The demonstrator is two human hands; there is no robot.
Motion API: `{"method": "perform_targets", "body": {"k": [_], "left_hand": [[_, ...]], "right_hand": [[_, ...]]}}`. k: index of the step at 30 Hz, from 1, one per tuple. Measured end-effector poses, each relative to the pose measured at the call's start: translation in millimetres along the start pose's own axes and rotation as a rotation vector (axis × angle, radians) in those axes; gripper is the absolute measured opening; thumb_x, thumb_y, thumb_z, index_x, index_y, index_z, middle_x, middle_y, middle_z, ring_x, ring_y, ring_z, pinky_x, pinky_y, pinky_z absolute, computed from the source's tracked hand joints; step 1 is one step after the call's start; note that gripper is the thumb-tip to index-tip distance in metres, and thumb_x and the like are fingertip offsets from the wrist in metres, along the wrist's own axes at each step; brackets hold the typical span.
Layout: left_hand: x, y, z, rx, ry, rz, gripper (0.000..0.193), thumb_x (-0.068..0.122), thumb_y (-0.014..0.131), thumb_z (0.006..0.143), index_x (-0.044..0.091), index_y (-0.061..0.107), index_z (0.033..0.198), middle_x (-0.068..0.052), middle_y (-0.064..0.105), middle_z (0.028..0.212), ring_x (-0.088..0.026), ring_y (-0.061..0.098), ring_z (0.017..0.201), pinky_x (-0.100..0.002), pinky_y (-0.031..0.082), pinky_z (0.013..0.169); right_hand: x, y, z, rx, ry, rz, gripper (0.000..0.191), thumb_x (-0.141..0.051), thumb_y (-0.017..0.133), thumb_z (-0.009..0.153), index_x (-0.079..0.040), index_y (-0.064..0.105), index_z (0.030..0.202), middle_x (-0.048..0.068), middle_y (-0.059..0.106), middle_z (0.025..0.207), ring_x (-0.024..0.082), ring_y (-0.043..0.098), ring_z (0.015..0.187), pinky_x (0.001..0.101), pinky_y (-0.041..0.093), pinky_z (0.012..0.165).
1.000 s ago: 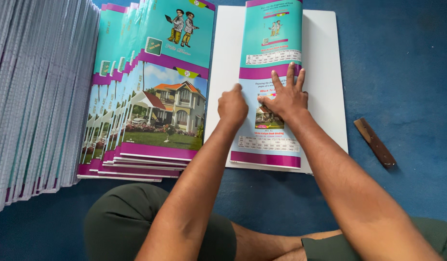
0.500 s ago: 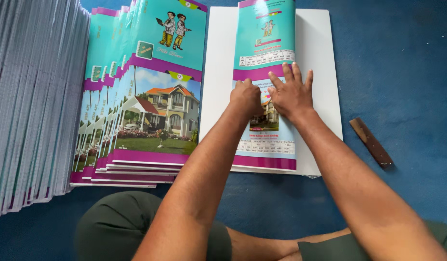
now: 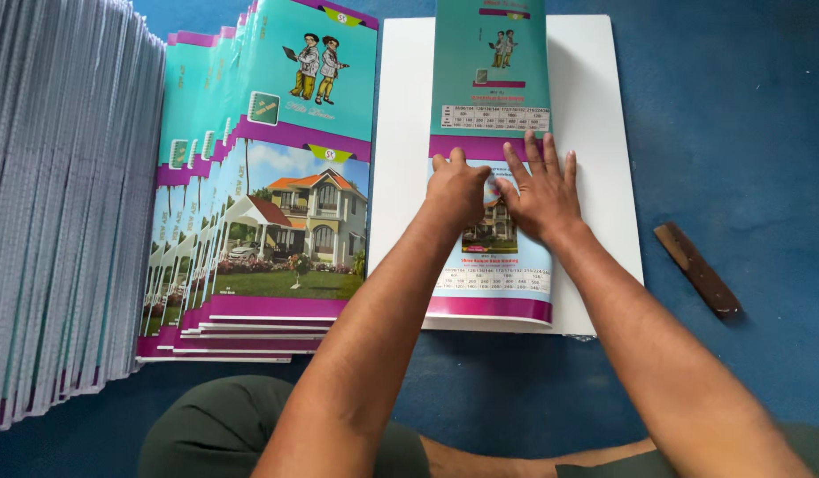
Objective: The person folds the cover of a book inward and presses it flat with a wooden block. They repeat this folding and pressing action on multiple books, stacking the finished ones to the side.
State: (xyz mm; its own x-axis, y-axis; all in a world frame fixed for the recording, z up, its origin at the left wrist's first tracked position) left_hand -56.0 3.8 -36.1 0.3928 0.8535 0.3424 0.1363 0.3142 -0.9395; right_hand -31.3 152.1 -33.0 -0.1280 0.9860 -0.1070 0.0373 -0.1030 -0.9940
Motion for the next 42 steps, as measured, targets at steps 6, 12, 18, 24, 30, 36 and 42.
{"method": "perform_targets", "body": {"k": [6, 12, 18, 24, 30, 36, 42], "left_hand": [[3, -6, -1, 0.006, -0.025, -0.038, 0.062, 0.014, 0.082, 0.064, 0.025, 0.072, 0.124, -0.019, 0.056, 0.122, -0.046, 0.05, 0.108, -0.044, 0.054, 0.087], [7, -9, 1, -0.135, -0.088, 0.005, 0.07, 0.015, 0.083, 0.065, 0.029, 0.066, 0.131, -0.016, 0.052, 0.127, -0.045, 0.047, 0.115, -0.042, 0.057, 0.089], [12, -19, -5, -0.127, -0.093, 0.006, 0.068, 0.023, 0.083, 0.067, 0.029, 0.066, 0.133, -0.016, 0.05, 0.131, -0.046, 0.046, 0.119, -0.043, 0.059, 0.087], [18, -31, -15, -0.216, -0.168, -0.045, 0.087, 0.046, 0.092, 0.057, 0.028, 0.061, 0.136, -0.014, 0.044, 0.136, -0.047, 0.038, 0.13, -0.05, 0.056, 0.093], [28, -35, -22, -0.239, -0.207, -0.033, 0.089, 0.04, 0.093, 0.056, 0.027, 0.06, 0.138, -0.014, 0.04, 0.142, -0.043, 0.039, 0.132, -0.051, 0.057, 0.093], [35, -34, -25, -0.21, -0.206, -0.023, 0.093, 0.039, 0.095, 0.055, 0.026, 0.058, 0.139, -0.015, 0.042, 0.139, -0.043, 0.04, 0.131, -0.052, 0.057, 0.093], [36, -33, -27, -0.189, -0.204, -0.012, 0.096, 0.039, 0.094, 0.056, 0.027, 0.056, 0.143, -0.015, 0.043, 0.141, -0.043, 0.041, 0.13, -0.05, 0.057, 0.093]], "right_hand": [[6, 0, 0, 0.164, 0.002, 0.041, 0.09, -0.064, 0.034, 0.099, -0.004, 0.016, 0.163, 0.022, 0.006, 0.17, 0.035, 0.001, 0.156, 0.0602, -0.004, 0.121], [13, 5, 10, 0.001, 0.068, -0.006, 0.095, -0.066, 0.034, 0.098, 0.002, 0.013, 0.161, 0.021, 0.008, 0.17, 0.033, 0.005, 0.158, 0.0534, -0.001, 0.125], [16, -6, 18, -0.12, 0.097, 0.007, 0.097, -0.066, 0.039, 0.093, -0.001, 0.015, 0.16, 0.02, 0.011, 0.168, 0.032, 0.01, 0.156, 0.0511, 0.007, 0.124], [36, -22, 14, -0.094, -0.004, 0.192, 0.075, -0.048, 0.048, 0.101, 0.004, 0.035, 0.155, 0.024, 0.034, 0.162, 0.036, 0.03, 0.151, 0.0442, 0.024, 0.125], [69, -44, -31, -0.029, 0.015, 0.171, 0.058, -0.03, 0.057, 0.097, -0.002, 0.05, 0.147, 0.021, 0.051, 0.15, 0.038, 0.044, 0.141, 0.0468, 0.034, 0.117], [129, -81, -72, -0.12, 0.472, 0.006, 0.049, -0.025, 0.067, 0.089, -0.006, 0.063, 0.135, 0.02, 0.06, 0.139, 0.039, 0.055, 0.132, 0.0503, 0.046, 0.11], [171, -94, -103, -0.292, 0.796, -0.163, 0.083, -0.032, 0.08, 0.079, -0.004, 0.043, 0.147, 0.027, 0.05, 0.14, 0.042, 0.051, 0.127, 0.0549, 0.046, 0.097]]}}
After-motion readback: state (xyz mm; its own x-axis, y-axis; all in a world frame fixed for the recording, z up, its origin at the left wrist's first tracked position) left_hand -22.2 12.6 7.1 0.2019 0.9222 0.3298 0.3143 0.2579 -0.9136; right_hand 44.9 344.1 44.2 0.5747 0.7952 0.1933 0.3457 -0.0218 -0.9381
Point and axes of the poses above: each hand's wrist, its own z-axis towards the middle knuckle, its own y-axis out of the palm, x = y × z, the point moved 5 cm from there along z, towards the middle knuckle
